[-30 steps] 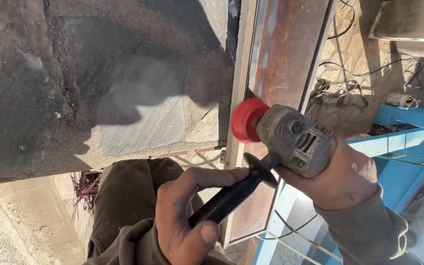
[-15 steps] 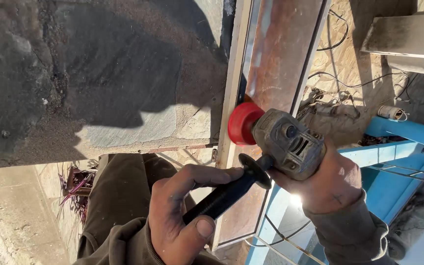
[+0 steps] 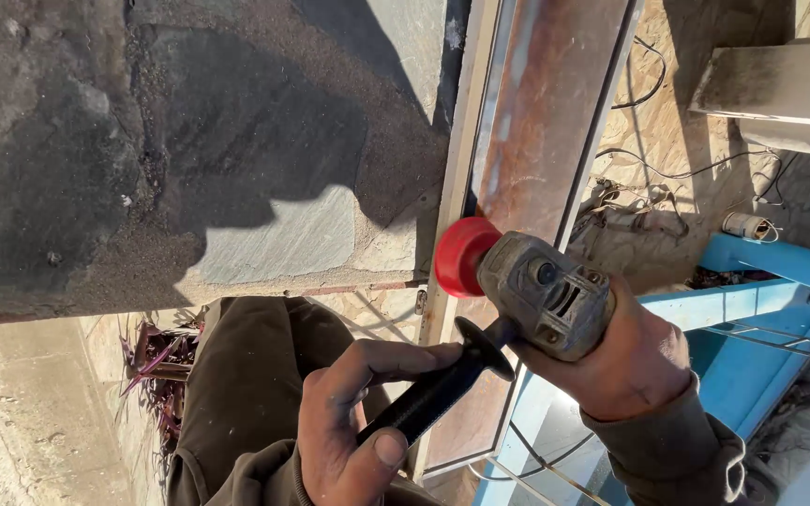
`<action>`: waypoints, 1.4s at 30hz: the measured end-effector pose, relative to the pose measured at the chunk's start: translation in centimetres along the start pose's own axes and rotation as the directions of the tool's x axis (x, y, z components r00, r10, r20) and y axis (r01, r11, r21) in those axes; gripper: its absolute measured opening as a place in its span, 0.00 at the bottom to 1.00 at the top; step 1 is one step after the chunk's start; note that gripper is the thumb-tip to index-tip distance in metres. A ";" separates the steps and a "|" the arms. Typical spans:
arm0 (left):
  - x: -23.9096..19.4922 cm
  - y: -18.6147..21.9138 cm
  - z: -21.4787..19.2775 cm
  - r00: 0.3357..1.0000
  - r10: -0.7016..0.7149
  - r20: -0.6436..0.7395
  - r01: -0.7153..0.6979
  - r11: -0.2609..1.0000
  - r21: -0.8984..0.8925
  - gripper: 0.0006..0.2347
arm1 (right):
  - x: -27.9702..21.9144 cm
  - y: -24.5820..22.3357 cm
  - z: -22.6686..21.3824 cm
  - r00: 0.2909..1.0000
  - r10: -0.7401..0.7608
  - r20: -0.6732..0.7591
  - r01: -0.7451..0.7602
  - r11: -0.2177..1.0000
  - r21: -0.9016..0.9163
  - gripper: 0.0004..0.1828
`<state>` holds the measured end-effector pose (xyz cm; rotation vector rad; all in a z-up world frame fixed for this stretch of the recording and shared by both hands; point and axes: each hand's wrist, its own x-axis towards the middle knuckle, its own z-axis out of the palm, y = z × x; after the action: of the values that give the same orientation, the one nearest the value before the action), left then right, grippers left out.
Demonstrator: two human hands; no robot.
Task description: Using an angle grinder to clean and smooth a metal window or door frame.
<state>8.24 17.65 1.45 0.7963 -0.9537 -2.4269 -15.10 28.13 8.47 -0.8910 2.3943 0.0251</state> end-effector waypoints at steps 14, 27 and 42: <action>-1.5 -0.9 -0.8 0.997 0.071 0.040 -0.075 0.993 0.090 0.31 | -1.0 -0.7 0.8 0.985 0.147 0.088 -0.137 0.985 -0.106 0.49; -2.4 -3.4 -0.5 0.997 0.061 0.040 -0.064 0.995 0.082 0.28 | -0.7 0.2 0.7 0.993 0.113 0.034 -0.110 0.992 -0.069 0.45; -0.6 0.9 1.5 0.999 0.013 -0.032 -0.014 0.999 -0.038 0.30 | -0.4 -0.2 -0.7 0.991 0.114 0.070 -0.112 0.993 -0.033 0.44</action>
<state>7.92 18.09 3.22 0.8095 -0.8960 -2.4061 -15.11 28.11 9.33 -0.7539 2.3798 0.1332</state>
